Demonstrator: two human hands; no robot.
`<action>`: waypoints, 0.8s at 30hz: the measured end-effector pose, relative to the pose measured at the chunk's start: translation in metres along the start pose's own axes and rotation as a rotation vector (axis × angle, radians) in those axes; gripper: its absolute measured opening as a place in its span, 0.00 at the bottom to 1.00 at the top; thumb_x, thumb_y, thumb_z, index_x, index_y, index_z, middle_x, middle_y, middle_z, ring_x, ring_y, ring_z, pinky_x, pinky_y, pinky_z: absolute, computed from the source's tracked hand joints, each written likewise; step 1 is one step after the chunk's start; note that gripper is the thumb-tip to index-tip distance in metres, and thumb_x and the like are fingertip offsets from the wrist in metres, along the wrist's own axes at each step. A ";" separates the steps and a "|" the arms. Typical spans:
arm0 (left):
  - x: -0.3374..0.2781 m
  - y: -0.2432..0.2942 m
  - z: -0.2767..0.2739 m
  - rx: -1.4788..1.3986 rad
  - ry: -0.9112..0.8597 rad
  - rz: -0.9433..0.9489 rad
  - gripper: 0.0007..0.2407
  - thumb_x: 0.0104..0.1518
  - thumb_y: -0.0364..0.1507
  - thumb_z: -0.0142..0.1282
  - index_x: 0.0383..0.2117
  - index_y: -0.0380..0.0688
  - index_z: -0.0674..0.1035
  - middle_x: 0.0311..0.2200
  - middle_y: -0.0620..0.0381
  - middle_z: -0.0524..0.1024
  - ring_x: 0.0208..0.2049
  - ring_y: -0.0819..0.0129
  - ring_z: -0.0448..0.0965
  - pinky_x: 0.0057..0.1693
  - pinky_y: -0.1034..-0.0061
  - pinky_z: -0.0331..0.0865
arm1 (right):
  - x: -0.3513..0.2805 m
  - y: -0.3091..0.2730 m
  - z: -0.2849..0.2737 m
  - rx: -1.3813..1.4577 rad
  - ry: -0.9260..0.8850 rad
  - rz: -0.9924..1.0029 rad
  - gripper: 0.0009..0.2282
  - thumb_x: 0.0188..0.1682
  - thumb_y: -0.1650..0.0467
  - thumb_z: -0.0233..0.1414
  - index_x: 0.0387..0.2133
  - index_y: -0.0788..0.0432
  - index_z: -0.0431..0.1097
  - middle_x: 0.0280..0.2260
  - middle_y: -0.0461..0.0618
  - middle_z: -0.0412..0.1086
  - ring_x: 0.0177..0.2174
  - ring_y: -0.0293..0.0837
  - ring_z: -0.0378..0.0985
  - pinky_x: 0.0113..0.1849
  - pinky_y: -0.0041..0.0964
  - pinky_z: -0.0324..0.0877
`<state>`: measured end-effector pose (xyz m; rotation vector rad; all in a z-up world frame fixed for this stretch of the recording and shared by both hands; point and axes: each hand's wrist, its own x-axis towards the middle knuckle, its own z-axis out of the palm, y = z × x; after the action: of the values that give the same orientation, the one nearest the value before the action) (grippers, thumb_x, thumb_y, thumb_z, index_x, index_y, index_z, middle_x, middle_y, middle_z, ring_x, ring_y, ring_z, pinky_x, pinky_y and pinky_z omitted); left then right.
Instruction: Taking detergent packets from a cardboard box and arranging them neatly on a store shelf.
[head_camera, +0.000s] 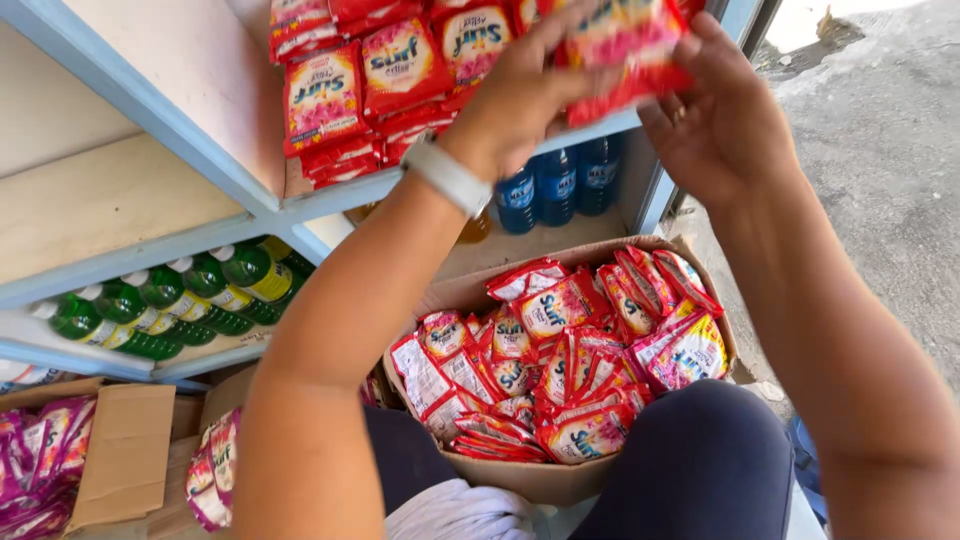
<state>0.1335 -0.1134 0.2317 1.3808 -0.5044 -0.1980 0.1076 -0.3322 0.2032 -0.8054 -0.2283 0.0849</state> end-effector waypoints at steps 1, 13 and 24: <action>0.023 -0.006 -0.003 0.005 -0.007 0.007 0.30 0.55 0.25 0.67 0.65 0.48 0.67 0.53 0.50 0.78 0.49 0.63 0.84 0.48 0.64 0.83 | 0.017 0.001 -0.005 0.000 -0.003 -0.011 0.14 0.53 0.74 0.55 0.53 0.53 0.67 0.49 0.50 0.72 0.45 0.43 0.79 0.43 0.39 0.78; 0.188 -0.053 -0.015 0.059 0.241 -0.163 0.33 0.48 0.22 0.59 0.66 0.51 0.66 0.49 0.54 0.78 0.47 0.57 0.80 0.39 0.60 0.79 | 0.103 0.029 -0.039 0.199 0.349 -0.048 0.15 0.49 0.76 0.47 0.50 0.54 0.64 0.45 0.47 0.69 0.43 0.43 0.75 0.42 0.45 0.73; 0.267 -0.139 -0.071 0.066 -0.210 -0.054 0.14 0.63 0.38 0.46 0.48 0.44 0.72 0.31 0.48 0.76 0.23 0.58 0.68 0.24 0.65 0.63 | 0.099 -0.013 0.037 -1.187 0.008 -0.761 0.16 0.58 0.69 0.50 0.58 0.61 0.68 0.58 0.61 0.71 0.58 0.56 0.73 0.58 0.47 0.67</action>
<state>0.4219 -0.1898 0.1495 1.4468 -0.6523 -0.3759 0.1947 -0.2989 0.2537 -1.8336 -0.5814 -0.8467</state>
